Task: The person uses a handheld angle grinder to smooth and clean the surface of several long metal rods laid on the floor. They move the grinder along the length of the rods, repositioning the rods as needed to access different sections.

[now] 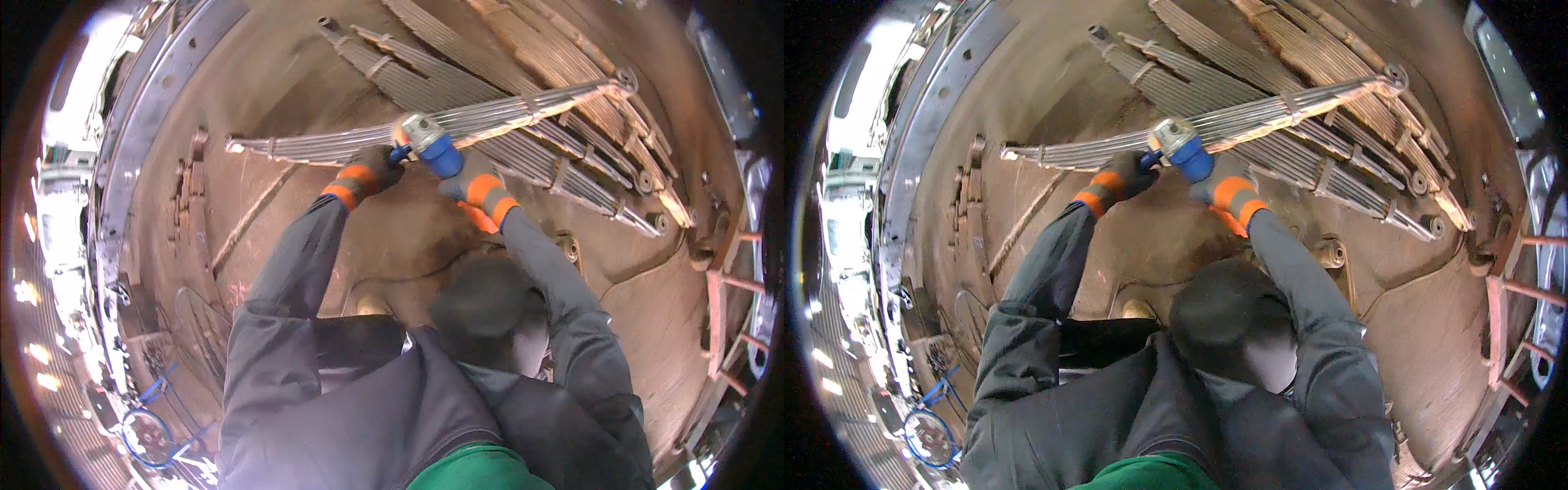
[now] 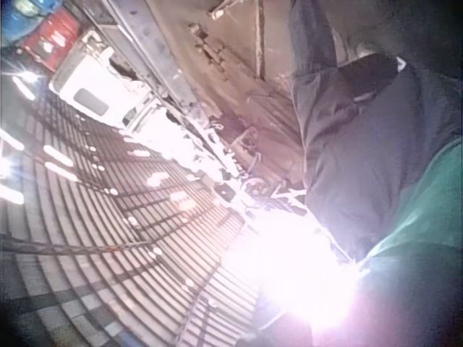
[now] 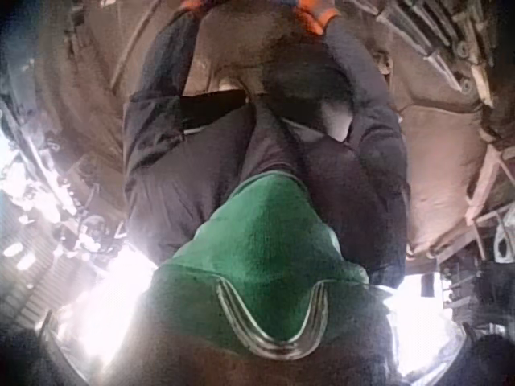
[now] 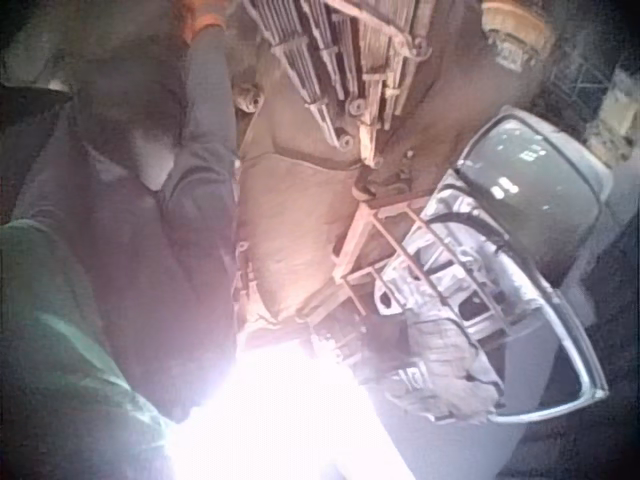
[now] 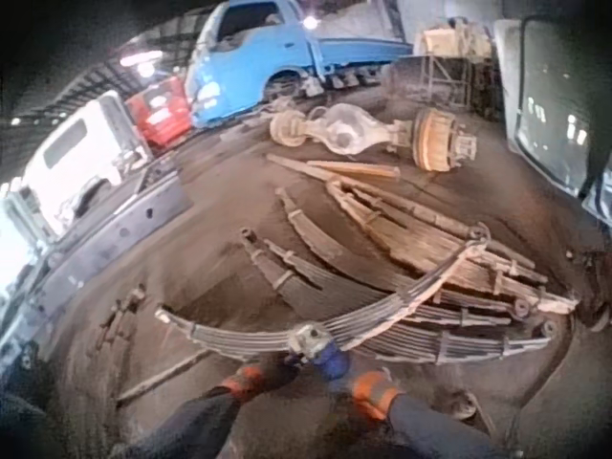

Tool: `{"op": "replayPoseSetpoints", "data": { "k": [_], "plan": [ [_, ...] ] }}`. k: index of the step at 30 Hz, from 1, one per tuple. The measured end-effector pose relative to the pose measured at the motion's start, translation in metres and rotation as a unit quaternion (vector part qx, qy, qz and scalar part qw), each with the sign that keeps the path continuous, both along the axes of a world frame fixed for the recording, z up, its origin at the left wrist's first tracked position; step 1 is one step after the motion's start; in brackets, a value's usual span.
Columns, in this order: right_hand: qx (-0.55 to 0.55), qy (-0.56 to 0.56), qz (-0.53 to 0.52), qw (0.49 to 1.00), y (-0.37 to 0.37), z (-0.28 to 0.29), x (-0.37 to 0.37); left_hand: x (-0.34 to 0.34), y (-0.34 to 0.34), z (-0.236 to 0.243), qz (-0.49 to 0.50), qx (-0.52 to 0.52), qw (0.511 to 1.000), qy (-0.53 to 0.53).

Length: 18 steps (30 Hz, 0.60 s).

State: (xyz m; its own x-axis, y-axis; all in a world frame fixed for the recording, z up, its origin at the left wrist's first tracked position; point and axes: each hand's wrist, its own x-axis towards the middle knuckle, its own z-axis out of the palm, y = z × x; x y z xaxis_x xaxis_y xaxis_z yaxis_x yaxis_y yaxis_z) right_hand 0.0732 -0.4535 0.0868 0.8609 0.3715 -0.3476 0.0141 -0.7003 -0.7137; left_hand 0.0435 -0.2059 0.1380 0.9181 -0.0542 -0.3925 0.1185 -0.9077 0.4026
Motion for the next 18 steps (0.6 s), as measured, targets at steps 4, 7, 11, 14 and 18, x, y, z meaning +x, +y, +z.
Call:
{"op": "replayPoseSetpoints", "data": {
  "k": [4, 7, 11, 14, 18],
  "plan": [
    [0.067, -0.066, 0.015, 0.995, 0.001, -0.013, 0.005, -0.003, 0.026, -0.023, -0.061, 0.042, 0.983, -0.167],
    [0.135, -0.040, -0.033, 0.989, -0.020, 0.035, -0.008, -0.002, -0.018, 0.041, -0.054, 0.007, 0.976, -0.211],
    [0.273, -0.021, -0.047, 0.961, -0.032, 0.038, 0.004, -0.021, -0.047, 0.086, -0.189, 0.031, 0.797, -0.573],
    [0.295, 0.072, -0.059, 0.951, -0.110, 0.039, 0.079, -0.053, -0.081, 0.115, -0.186, -0.031, 0.793, -0.580],
    [0.354, 0.182, -0.076, 0.914, -0.013, 0.155, 0.065, -0.065, -0.086, 0.094, -0.022, -0.119, 0.920, -0.374]
  ]
}}
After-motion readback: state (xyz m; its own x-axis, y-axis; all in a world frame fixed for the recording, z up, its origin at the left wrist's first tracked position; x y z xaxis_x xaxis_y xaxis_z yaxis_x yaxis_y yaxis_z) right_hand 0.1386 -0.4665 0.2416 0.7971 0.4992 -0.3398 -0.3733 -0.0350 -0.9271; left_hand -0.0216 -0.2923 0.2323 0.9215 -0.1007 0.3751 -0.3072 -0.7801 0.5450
